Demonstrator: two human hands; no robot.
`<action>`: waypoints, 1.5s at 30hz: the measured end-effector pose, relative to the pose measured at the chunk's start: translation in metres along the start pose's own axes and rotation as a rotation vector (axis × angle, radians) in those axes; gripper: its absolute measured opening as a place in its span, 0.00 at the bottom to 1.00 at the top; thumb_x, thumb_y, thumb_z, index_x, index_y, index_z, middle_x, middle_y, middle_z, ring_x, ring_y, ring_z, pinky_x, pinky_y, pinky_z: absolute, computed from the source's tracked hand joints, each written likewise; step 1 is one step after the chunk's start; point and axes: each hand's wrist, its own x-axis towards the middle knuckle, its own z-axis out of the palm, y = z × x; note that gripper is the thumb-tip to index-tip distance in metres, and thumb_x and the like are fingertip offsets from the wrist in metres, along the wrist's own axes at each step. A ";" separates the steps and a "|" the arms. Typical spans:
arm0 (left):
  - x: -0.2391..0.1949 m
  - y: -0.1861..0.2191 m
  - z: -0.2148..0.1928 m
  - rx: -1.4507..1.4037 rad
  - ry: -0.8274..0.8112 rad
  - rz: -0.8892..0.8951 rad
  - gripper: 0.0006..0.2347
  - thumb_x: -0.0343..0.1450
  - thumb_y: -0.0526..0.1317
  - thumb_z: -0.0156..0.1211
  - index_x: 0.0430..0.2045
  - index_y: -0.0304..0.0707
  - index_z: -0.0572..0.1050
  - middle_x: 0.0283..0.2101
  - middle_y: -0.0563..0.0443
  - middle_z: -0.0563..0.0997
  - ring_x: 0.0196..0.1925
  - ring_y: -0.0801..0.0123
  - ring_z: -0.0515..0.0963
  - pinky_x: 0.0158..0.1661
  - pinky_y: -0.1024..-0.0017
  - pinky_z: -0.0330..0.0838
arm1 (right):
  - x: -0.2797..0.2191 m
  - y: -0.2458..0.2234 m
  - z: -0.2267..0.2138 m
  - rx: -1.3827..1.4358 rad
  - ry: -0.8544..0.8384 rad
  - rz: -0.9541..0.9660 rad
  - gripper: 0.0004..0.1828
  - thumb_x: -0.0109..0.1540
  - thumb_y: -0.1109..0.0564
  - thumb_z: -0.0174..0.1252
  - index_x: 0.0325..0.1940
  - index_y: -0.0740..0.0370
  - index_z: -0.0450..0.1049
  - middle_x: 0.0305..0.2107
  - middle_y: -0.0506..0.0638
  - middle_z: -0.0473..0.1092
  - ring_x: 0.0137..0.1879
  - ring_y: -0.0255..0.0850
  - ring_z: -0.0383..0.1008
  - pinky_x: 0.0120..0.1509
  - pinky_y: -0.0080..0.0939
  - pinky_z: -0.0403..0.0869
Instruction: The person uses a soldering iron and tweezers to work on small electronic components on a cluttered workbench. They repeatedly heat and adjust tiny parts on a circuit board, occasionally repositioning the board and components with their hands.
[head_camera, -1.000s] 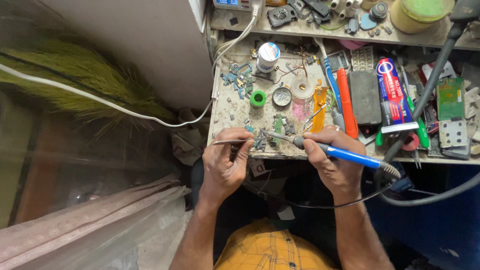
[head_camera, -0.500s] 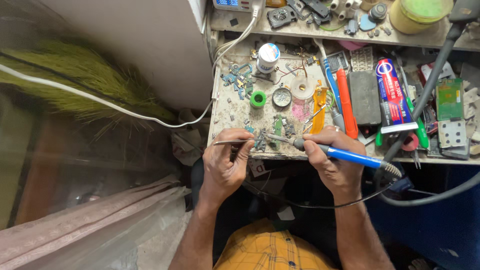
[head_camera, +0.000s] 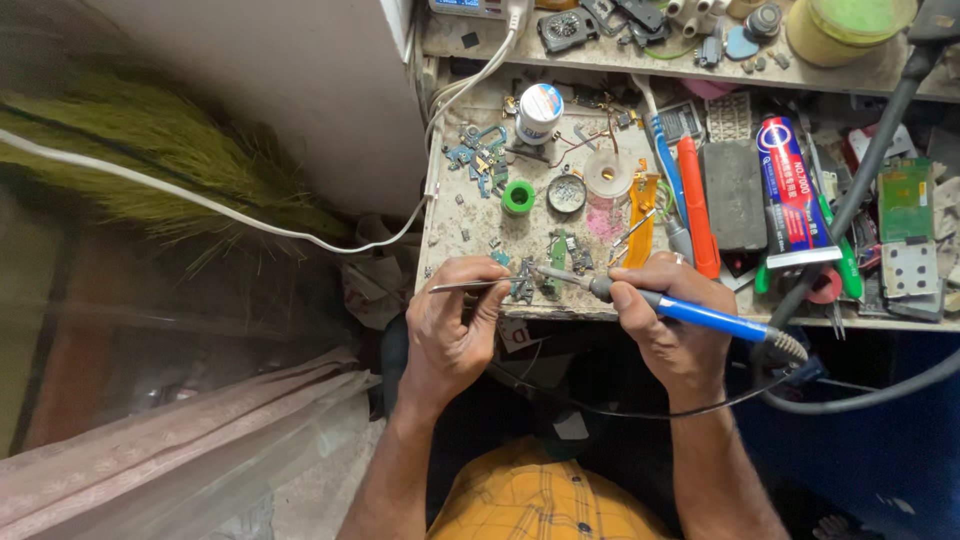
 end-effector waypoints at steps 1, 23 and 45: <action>0.000 0.000 0.000 -0.007 -0.004 -0.005 0.08 0.74 0.30 0.65 0.43 0.34 0.72 0.43 0.46 0.81 0.43 0.62 0.84 0.43 0.71 0.79 | 0.001 0.000 0.000 -0.005 0.001 0.004 0.10 0.65 0.57 0.66 0.41 0.68 0.78 0.27 0.47 0.70 0.32 0.33 0.67 0.37 0.32 0.65; -0.002 -0.006 0.001 0.006 -0.019 0.030 0.10 0.74 0.29 0.65 0.45 0.36 0.72 0.43 0.49 0.80 0.45 0.61 0.84 0.45 0.69 0.79 | 0.003 -0.002 0.001 -0.034 -0.008 -0.027 0.08 0.64 0.59 0.65 0.42 0.68 0.77 0.26 0.48 0.69 0.31 0.34 0.66 0.37 0.33 0.64; 0.000 -0.003 -0.001 0.000 -0.010 -0.019 0.09 0.74 0.30 0.66 0.43 0.35 0.72 0.42 0.47 0.81 0.44 0.60 0.85 0.46 0.69 0.79 | 0.002 0.000 0.000 0.009 -0.005 0.011 0.08 0.64 0.59 0.64 0.41 0.69 0.77 0.25 0.48 0.68 0.31 0.33 0.65 0.37 0.33 0.64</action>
